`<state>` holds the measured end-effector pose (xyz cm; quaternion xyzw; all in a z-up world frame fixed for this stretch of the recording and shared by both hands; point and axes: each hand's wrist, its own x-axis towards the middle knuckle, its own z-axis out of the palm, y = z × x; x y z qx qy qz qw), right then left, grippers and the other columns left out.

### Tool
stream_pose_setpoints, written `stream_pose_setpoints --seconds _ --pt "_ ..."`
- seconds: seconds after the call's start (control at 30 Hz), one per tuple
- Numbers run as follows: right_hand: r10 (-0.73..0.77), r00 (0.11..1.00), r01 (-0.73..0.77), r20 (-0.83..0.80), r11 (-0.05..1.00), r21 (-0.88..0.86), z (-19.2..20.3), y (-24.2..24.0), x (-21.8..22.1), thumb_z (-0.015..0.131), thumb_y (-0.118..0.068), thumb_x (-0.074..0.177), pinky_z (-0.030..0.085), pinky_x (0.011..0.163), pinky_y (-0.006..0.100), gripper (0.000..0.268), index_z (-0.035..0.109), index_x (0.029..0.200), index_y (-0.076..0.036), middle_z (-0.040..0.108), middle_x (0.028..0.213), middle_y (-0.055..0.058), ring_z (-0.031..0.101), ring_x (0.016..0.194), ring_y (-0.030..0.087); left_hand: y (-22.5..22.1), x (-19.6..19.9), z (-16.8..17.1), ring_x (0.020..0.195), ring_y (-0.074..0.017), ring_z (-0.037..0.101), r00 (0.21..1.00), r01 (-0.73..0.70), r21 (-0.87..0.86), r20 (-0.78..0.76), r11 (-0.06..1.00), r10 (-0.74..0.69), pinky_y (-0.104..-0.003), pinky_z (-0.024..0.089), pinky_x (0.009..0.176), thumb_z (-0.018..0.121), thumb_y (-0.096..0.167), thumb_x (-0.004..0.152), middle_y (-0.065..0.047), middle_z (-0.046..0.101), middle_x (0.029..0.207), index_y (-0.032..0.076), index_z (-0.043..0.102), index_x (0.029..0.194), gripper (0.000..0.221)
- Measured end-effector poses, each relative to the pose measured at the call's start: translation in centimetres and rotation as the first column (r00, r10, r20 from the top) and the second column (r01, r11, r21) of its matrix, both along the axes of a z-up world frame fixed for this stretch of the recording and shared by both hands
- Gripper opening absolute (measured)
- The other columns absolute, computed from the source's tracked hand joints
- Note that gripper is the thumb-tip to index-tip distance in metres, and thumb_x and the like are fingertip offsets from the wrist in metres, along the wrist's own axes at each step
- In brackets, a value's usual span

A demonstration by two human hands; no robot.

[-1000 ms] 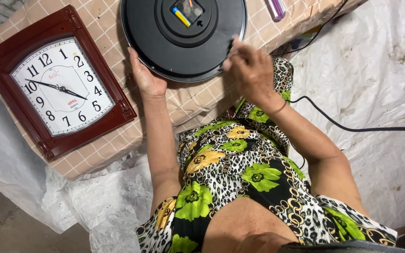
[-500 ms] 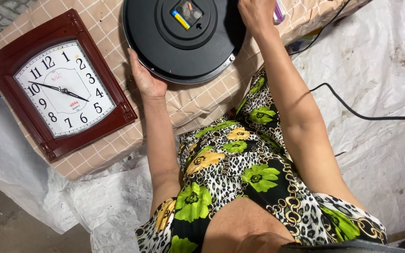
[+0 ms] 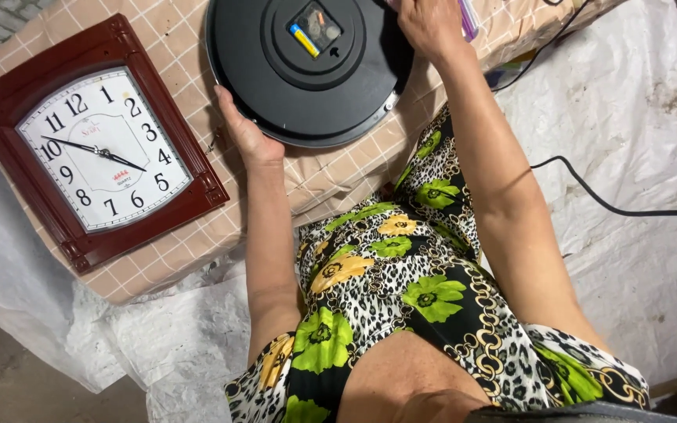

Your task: Polishing the glass of a wall clock and inspecting the mechanism.

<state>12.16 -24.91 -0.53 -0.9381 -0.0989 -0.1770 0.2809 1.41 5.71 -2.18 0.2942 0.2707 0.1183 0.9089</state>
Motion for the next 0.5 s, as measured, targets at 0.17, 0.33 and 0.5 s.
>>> stream_pose_setpoints --seconds 0.17,0.33,0.5 --pt "0.004 0.983 -0.012 -0.185 0.999 -0.038 -1.6 1.1 -3.9 0.042 -0.023 0.113 0.062 0.065 0.044 0.044 0.066 0.085 0.001 0.050 0.102 0.020 0.062 0.078 0.030 -0.3 0.4 1.3 0.144 -0.0456 0.038 0.989 0.069 0.060 -0.137 0.996 -0.061 -0.055 0.044 0.115 0.050 0.056 0.081 -0.026 0.030 0.160 0.010 0.024 0.159 0.094" --pt "-0.013 0.957 0.007 -0.291 1.000 -0.020 0.5 2.4 -9.1 0.039 -0.021 0.114 0.057 0.058 0.037 0.044 0.063 0.089 0.005 0.047 0.094 0.015 0.053 0.068 0.025 -0.4 0.4 1.3 0.144 -0.0470 0.037 0.991 0.070 0.047 -0.118 0.996 -0.065 -0.057 0.044 0.114 0.049 0.056 0.082 -0.027 0.029 0.160 0.009 0.022 0.159 0.095" --pt "0.017 0.968 -0.012 -0.251 1.000 0.019 0.2 3.7 -12.5 0.045 -0.015 0.112 0.054 0.050 0.031 0.037 0.061 0.085 0.005 0.049 0.091 0.013 0.050 0.065 0.023 -0.5 0.5 1.6 0.145 -0.0471 0.036 0.987 0.072 0.041 -0.149 0.997 -0.065 -0.059 0.043 0.114 0.048 0.058 0.079 -0.027 0.028 0.161 0.010 0.021 0.160 0.097"
